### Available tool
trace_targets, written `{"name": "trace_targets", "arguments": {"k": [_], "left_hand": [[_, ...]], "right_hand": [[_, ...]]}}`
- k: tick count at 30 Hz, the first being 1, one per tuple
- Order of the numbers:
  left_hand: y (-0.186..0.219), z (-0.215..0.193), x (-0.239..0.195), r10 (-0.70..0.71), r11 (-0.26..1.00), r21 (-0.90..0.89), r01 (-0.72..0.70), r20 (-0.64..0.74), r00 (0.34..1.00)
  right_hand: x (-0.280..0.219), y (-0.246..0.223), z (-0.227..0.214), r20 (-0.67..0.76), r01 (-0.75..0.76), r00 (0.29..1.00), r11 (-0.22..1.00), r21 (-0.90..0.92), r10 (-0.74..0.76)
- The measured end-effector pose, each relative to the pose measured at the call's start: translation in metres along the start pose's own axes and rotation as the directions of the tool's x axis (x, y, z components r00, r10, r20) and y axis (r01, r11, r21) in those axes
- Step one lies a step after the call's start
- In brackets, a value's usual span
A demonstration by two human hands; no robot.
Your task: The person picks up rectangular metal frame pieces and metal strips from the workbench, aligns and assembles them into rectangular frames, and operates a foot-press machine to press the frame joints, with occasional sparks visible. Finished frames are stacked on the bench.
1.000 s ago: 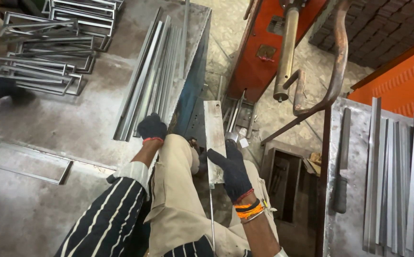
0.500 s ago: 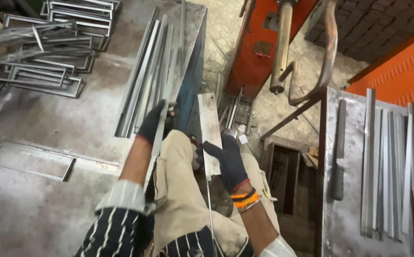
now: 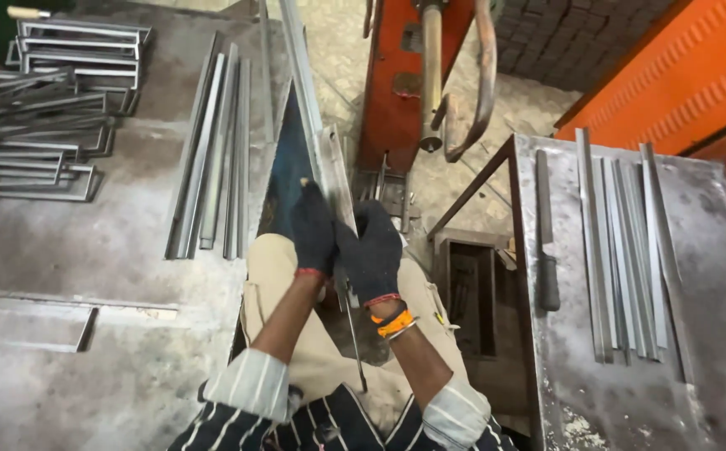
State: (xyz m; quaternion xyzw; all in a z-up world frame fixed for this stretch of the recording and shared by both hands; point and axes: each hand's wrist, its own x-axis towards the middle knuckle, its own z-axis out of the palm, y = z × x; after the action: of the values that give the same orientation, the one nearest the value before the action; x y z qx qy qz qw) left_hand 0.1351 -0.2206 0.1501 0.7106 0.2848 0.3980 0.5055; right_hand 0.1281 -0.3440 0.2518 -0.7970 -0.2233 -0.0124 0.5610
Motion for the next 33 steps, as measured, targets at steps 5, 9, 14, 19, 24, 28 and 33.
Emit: {"name": "trace_targets", "arguments": {"k": [5, 9, 14, 19, 24, 28, 33], "left_hand": [[0.031, -0.008, -0.051, 0.046, 0.998, -0.053, -0.041, 0.099, 0.994], [0.073, -0.024, -0.072, 0.13, 0.986, -0.127, -0.11, 0.161, 0.978], [0.04, -0.011, -0.062, 0.081, 0.994, -0.09, -0.064, 0.201, 0.976], [0.069, -0.011, 0.015, -0.21, 0.911, -0.319, 0.262, 0.186, 0.96], [0.074, -0.009, 0.049, -0.2, 0.901, -0.33, 0.281, 0.258, 0.945], [0.028, -0.013, 0.054, -0.383, 0.768, -0.442, 0.463, 0.261, 0.886], [-0.024, -0.029, 0.075, -0.478, 0.619, -0.533, 0.576, 0.326, 0.815]], "right_hand": [[0.027, -0.019, -0.014, -0.134, 0.213, 0.969, 0.977, 0.031, -0.207], [0.048, -0.027, -0.022, -0.089, 0.036, 0.996, 0.971, 0.236, -0.016], [0.055, 0.004, -0.021, -0.147, 0.284, 0.951, 0.957, 0.061, -0.273], [0.044, 0.004, -0.019, -0.077, 0.272, 0.961, 0.957, 0.102, -0.265], [0.03, 0.021, 0.003, -0.007, 0.284, 0.959, 0.959, 0.017, -0.284], [0.002, 0.017, -0.005, 0.144, 0.177, 0.967, 0.962, 0.21, -0.209], [-0.022, 0.009, 0.002, 0.638, -0.623, 0.738, 0.585, 0.519, 0.22]]}}
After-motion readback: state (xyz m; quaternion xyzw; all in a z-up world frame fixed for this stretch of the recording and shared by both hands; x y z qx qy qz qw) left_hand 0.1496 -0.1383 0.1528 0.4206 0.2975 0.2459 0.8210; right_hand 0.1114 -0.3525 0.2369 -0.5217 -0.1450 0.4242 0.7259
